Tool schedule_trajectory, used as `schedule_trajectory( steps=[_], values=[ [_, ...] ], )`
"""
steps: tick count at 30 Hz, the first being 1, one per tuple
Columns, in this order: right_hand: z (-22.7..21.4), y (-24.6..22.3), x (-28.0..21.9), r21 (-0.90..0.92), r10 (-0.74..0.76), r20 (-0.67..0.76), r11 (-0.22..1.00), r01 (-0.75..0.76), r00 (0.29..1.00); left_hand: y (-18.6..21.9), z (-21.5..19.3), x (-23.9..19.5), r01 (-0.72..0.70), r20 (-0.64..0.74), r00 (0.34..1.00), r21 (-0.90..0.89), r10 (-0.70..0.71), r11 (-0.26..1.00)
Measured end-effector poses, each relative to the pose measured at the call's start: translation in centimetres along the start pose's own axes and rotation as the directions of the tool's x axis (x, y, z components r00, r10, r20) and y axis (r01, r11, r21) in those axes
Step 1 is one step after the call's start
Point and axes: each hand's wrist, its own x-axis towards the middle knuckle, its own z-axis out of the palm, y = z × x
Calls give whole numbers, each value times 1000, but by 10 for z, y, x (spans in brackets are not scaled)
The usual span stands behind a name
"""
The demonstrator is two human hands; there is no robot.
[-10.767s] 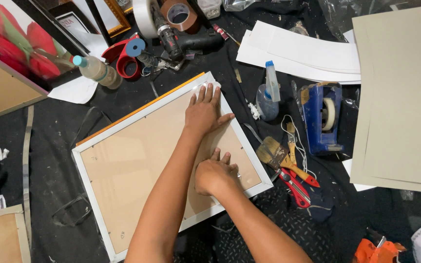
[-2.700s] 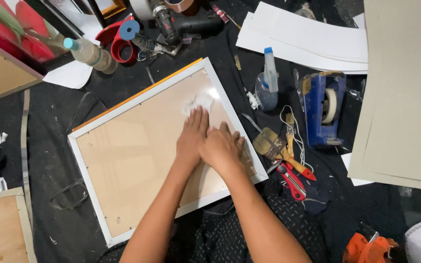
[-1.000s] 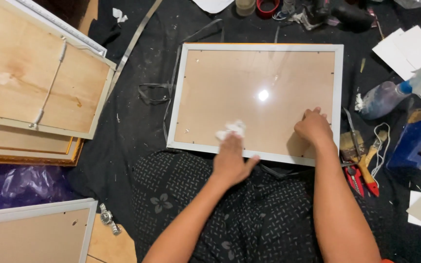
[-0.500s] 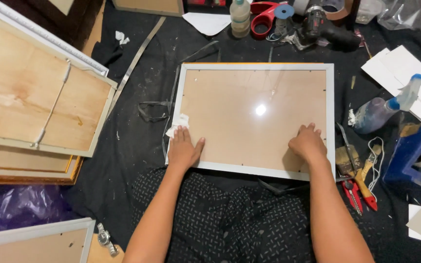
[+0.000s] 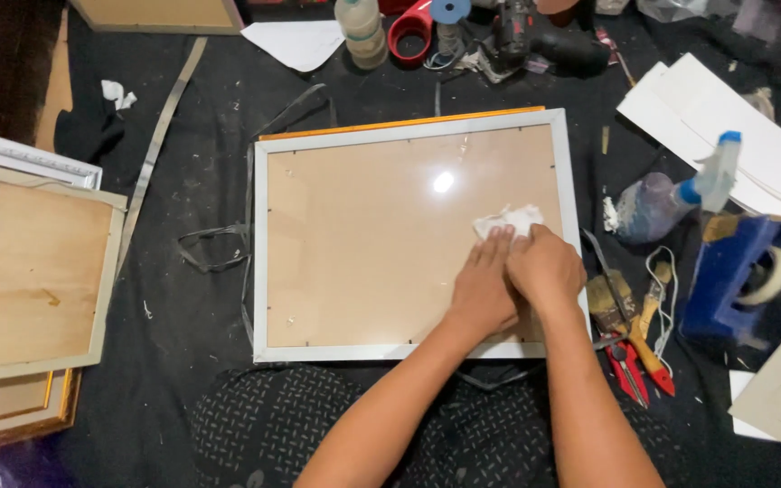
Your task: The person wipes the back of a picture frame with a white cloth, then flips it over and wipes the front glass surface. They use a brush to dust the frame and glass, then place the frame against a stack of other frames.
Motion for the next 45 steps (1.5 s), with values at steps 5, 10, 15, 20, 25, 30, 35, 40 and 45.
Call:
schedule_trajectory(
  steps=[5, 10, 15, 20, 25, 30, 35, 40, 45],
  values=[
    [18, 14, 17, -105, 28, -30, 994, -31, 999, -41, -23, 4, 46, 27, 999, 14, -47, 999],
    [15, 4, 7, -125, 17, -17, 992, -19, 1000, -148, -103, -50, 412, 8, 911, -8, -412, 911],
    [18, 4, 1, -136, 8, -15, 991, -10, 1000, -237, -110, -79, 614, -34, 789, 63, -613, 787],
    [21, 11, 3, -115, 42, 32, 993, -39, 999, -246, -129, -60, 622, -31, 782, -25, -622, 783],
    [15, 12, 4, -71, 54, 99, 996, -47, 994, -282, -133, -22, 601, -50, 797, -33, -602, 798],
    [13, 2, 9, -10, 58, 176, 998, -58, 983, -272, -129, 8, 624, -31, 781, 10, -624, 781],
    [15, -3, 8, -63, 1, 268, 998, 16, 963, -157, -111, 44, 397, -4, 918, -11, -397, 918],
    [-20, -21, -13, -71, 21, 385, 997, 7, 923, -52, -74, 102, 35, 43, 998, 68, -38, 997],
    [-22, -17, -13, -74, 23, 502, 997, 17, 864, -19, -39, 185, -99, 142, 987, 135, 80, 986]
  ],
)
